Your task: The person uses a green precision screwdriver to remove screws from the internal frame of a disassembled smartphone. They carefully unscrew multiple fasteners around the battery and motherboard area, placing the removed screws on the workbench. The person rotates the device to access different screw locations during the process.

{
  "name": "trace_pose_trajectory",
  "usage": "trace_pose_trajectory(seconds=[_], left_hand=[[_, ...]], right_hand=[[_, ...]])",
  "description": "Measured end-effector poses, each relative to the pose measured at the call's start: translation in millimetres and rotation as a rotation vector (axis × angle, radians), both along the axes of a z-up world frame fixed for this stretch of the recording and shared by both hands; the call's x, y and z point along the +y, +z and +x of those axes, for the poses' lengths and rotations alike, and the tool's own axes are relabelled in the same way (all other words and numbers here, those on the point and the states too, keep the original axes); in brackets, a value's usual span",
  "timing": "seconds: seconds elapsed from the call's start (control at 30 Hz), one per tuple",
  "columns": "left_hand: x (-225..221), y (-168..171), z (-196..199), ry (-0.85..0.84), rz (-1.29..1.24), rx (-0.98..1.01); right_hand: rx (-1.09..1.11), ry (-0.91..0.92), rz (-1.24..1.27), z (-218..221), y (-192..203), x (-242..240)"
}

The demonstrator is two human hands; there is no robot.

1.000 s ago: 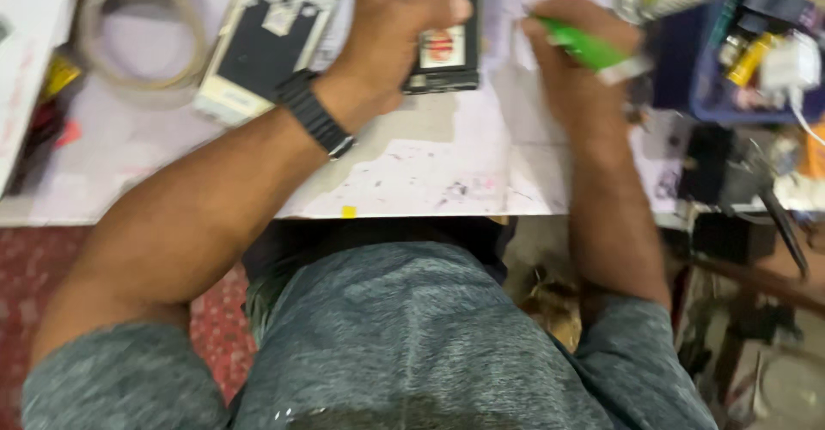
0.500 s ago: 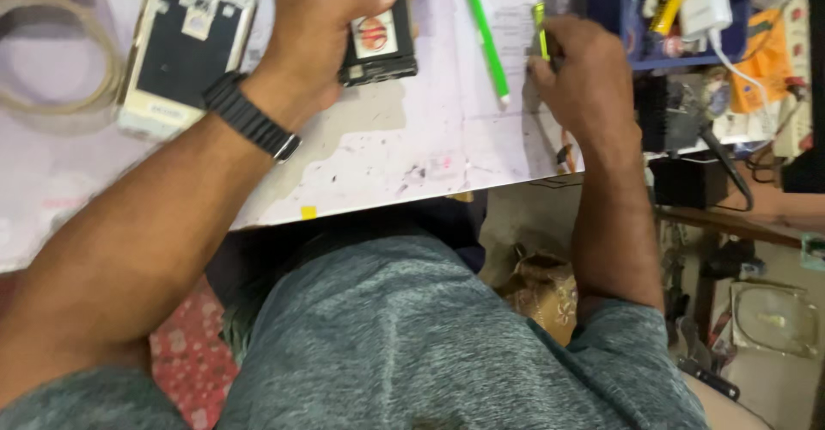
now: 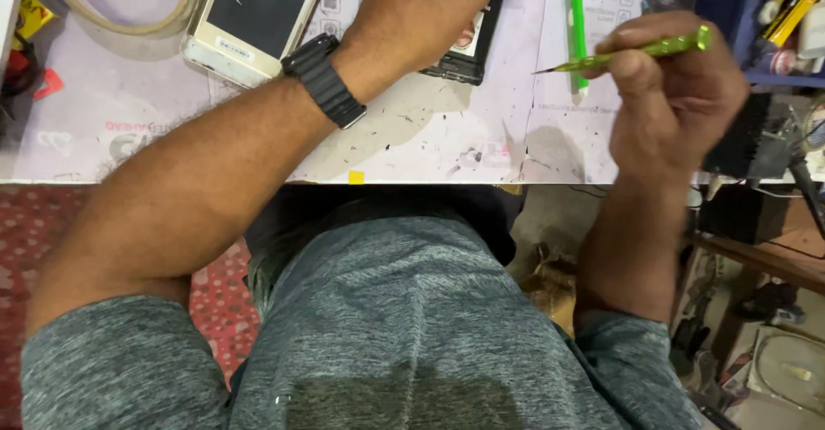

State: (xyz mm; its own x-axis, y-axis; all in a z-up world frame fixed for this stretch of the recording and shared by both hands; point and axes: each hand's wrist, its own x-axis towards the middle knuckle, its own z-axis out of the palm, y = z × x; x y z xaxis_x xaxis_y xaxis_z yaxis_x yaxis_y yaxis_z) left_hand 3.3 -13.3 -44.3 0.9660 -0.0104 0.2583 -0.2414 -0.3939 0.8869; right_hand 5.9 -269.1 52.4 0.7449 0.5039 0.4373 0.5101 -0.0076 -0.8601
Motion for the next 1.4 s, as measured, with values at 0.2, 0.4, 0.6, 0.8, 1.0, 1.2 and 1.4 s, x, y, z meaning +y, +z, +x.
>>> trace_pose_trajectory(seconds=[0.2, 0.4, 0.6, 0.8, 1.0, 1.2, 1.4], left_hand=[[3.6, 25.2, -14.4, 0.005, 0.01, 0.194], [6.1, 38.4, -34.3, 0.005, 0.538, -0.03], [9.4, 51.2, -47.5, 0.062, 0.542, 0.019], [35.9, 68.3, -98.9, 0.086, 0.582, -0.133], [37.4, 64.1, -128.5, 0.076, 0.495, -0.109], [37.1, 56.4, -127.8, 0.091, 0.454, -0.137], [39.9, 52.1, -127.8, 0.08, 0.443, -0.137]], right_hand=[[0.164, -0.1, 0.035, -32.0, -21.8, 8.3], [-0.184, 0.018, -0.009, -37.8, -32.7, 26.7], [-0.257, 0.062, 0.002, -39.7, -47.3, 43.0], [-0.258, 0.019, 0.006, -43.0, -61.9, 43.5], [-0.298, 0.002, 0.043, -33.3, -67.7, 42.8], [-0.234, 0.0, 0.019, -39.8, -64.8, 48.5], [-0.278, 0.021, 0.005, -34.8, -68.6, 48.3]])
